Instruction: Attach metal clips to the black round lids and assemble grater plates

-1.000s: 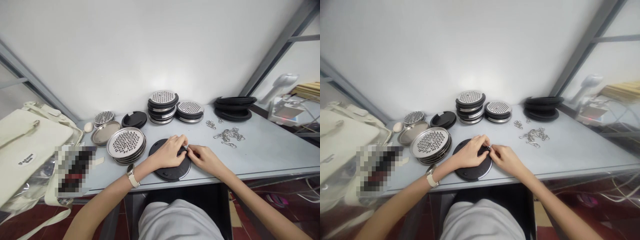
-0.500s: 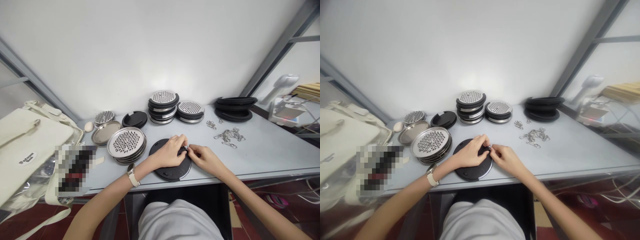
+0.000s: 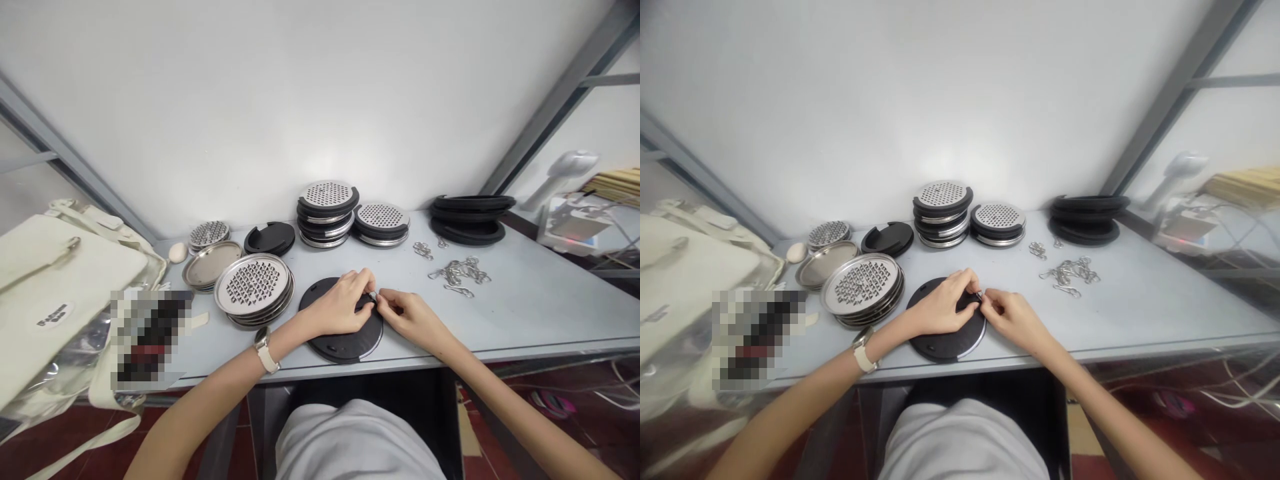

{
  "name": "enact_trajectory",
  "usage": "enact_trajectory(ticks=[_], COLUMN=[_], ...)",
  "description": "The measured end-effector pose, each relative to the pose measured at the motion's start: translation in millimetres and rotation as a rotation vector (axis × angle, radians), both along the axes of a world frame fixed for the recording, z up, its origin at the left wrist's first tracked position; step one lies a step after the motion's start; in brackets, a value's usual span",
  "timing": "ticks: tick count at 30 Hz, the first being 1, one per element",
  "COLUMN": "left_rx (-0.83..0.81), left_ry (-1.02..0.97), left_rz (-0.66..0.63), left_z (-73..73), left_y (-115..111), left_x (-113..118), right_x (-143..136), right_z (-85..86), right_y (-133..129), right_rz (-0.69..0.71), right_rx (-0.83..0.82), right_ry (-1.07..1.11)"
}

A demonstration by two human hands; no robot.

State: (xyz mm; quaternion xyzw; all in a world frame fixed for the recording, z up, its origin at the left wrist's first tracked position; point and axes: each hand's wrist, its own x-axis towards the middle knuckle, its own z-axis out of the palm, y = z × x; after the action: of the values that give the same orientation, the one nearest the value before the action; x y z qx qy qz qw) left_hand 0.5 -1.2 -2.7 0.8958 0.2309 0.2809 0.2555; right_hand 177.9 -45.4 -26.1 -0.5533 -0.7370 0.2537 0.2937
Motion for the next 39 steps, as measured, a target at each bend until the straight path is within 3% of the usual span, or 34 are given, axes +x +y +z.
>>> enact_trajectory(ticks=[14, 22, 28, 39], left_rx=[-0.003, -0.056, 0.026, 0.123], left_ry=[-0.015, -0.066, 0.014, 0.071], left_rz=[0.007, -0.025, 0.013, 0.057], left_z=[-2.1, -2.5, 1.9, 0.6], left_y=[3.2, 0.3, -1.2, -0.7], left_x=[-1.0, -0.2, 0.4, 0.2], right_x=[6.7, 3.6, 2.8, 2.5], right_z=[-3.7, -1.4, -0.9, -2.1], right_y=[4.4, 3.5, 1.7, 1.2], right_rz=[-0.089, -0.046, 0.062, 0.032], right_rx=[0.051, 0.049, 0.029, 0.043], right_ry=[0.112, 0.064, -0.039, -0.108])
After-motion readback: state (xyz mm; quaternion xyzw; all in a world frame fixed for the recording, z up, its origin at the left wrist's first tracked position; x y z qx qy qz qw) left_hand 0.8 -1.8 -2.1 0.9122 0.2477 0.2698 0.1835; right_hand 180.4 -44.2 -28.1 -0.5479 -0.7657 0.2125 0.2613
